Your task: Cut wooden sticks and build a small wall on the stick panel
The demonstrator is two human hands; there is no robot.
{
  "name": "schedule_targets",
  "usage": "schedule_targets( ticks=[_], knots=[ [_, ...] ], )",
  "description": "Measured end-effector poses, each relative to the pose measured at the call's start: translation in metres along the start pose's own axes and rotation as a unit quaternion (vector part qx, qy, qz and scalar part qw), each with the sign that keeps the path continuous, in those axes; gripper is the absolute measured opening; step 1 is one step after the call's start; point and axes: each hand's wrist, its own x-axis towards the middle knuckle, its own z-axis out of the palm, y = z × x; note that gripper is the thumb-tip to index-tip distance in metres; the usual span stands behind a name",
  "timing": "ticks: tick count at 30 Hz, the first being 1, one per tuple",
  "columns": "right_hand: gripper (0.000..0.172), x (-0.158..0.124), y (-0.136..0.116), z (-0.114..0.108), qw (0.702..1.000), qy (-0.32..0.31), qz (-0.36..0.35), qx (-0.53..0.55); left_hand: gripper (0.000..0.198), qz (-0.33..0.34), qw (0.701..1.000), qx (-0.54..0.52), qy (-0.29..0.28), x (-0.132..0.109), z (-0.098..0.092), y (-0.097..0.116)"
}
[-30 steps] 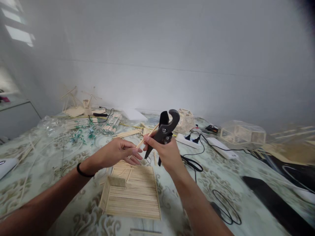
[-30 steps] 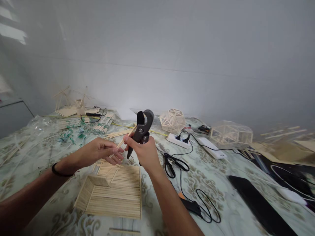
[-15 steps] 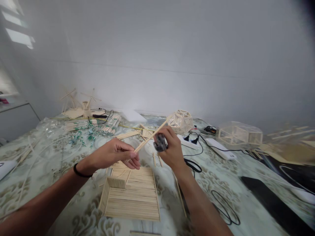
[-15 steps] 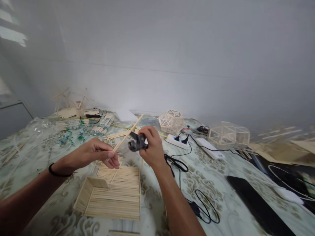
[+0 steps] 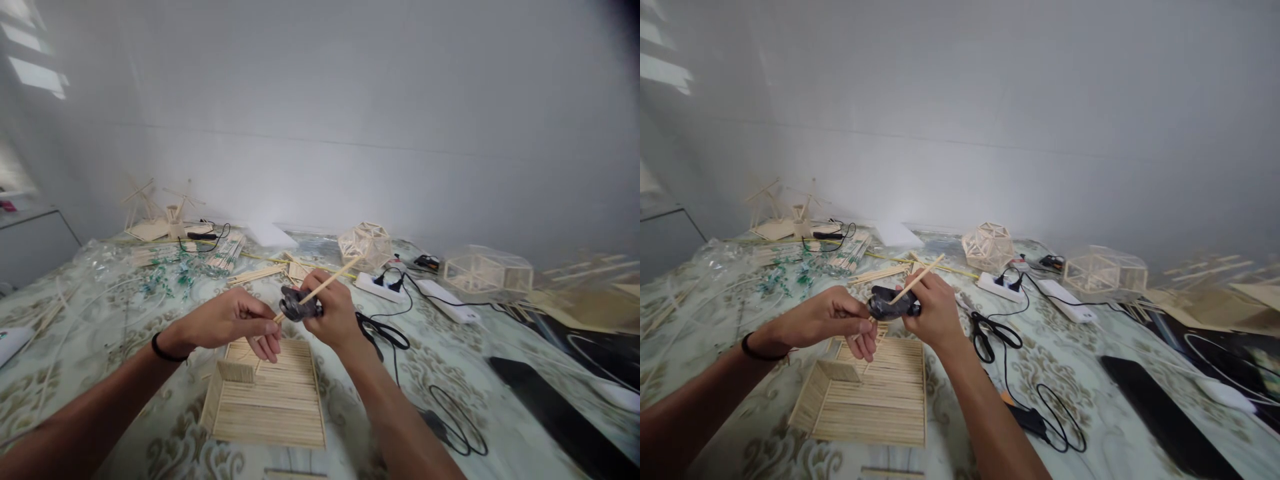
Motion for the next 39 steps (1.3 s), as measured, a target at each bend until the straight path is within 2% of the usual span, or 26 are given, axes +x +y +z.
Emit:
schedule_targets(
  ticks=[4, 7, 9, 12, 14, 17, 19, 20, 22, 23, 25, 27, 30, 34, 37, 39],
  knots=[
    [0.005, -0.003, 0.008, 0.004, 0.996, -0.032, 0.06, -0.05, 0.039, 0.001, 0.999, 0.039, 0.009, 0.004, -0.011, -0.003],
    [0.009, -0.004, 0.012, 0.007, 0.986, -0.063, 0.129, -0.087, 0.04, -0.009, 0.99, 0.138, 0.014, 0.008, -0.022, -0.007],
    [0.011, -0.004, 0.013, 0.009, 0.977, -0.085, 0.173, -0.092, 0.036, -0.028, 0.97, 0.236, 0.045, 0.01, -0.029, -0.013],
    [0.008, -0.003, 0.013, 0.011, 0.968, -0.104, 0.209, -0.093, 0.039, -0.046, 0.918, 0.383, 0.095, 0.014, -0.036, -0.029],
    [0.008, -0.004, 0.011, 0.011, 0.967, -0.107, 0.209, -0.097, 0.036, -0.046, 0.897, 0.428, 0.103, 0.016, -0.041, -0.038],
    [0.012, -0.004, 0.006, 0.012, 0.972, -0.109, 0.191, -0.085, 0.026, -0.042, 0.892, 0.434, 0.116, 0.016, -0.046, -0.041],
    [0.013, -0.005, 0.003, 0.014, 0.975, -0.114, 0.179, -0.065, 0.026, -0.031, 0.903, 0.407, 0.132, 0.014, -0.048, -0.034],
    [0.013, -0.006, 0.001, 0.015, 0.976, -0.119, 0.173, -0.055, 0.028, -0.015, 0.924, 0.36, 0.13, 0.011, -0.048, -0.029],
    [0.012, -0.007, -0.003, 0.019, 0.978, -0.128, 0.16, -0.038, 0.039, 0.035, 0.973, 0.208, 0.096, 0.006, -0.045, -0.019],
    [0.011, -0.007, -0.005, 0.02, 0.979, -0.131, 0.153, -0.032, 0.048, 0.067, 0.988, 0.123, 0.069, 0.004, -0.042, -0.015],
    [0.01, -0.009, -0.009, 0.023, 0.982, -0.135, 0.133, -0.02, 0.063, 0.117, 0.993, -0.005, 0.022, 0.001, -0.035, -0.01],
    [0.013, -0.009, -0.013, 0.024, 0.985, -0.135, 0.107, -0.008, 0.067, 0.133, 0.988, -0.074, -0.009, 0.0, -0.028, -0.01],
    [0.016, -0.01, -0.018, 0.025, 0.988, -0.129, 0.085, 0.007, 0.06, 0.112, 0.987, -0.112, -0.038, 0.001, -0.019, -0.013],
    [0.013, -0.012, -0.019, 0.026, 0.987, -0.131, 0.092, 0.024, 0.058, 0.103, 0.985, -0.131, -0.044, 0.002, -0.014, -0.012],
    [0.013, -0.012, -0.019, 0.024, 0.988, -0.115, 0.097, 0.044, 0.06, 0.097, 0.985, -0.137, -0.031, 0.002, -0.018, -0.01],
    [0.008, -0.011, -0.02, 0.021, 0.988, -0.088, 0.111, 0.062, 0.059, 0.102, 0.986, -0.13, -0.002, 0.002, -0.024, -0.011]
  ],
)
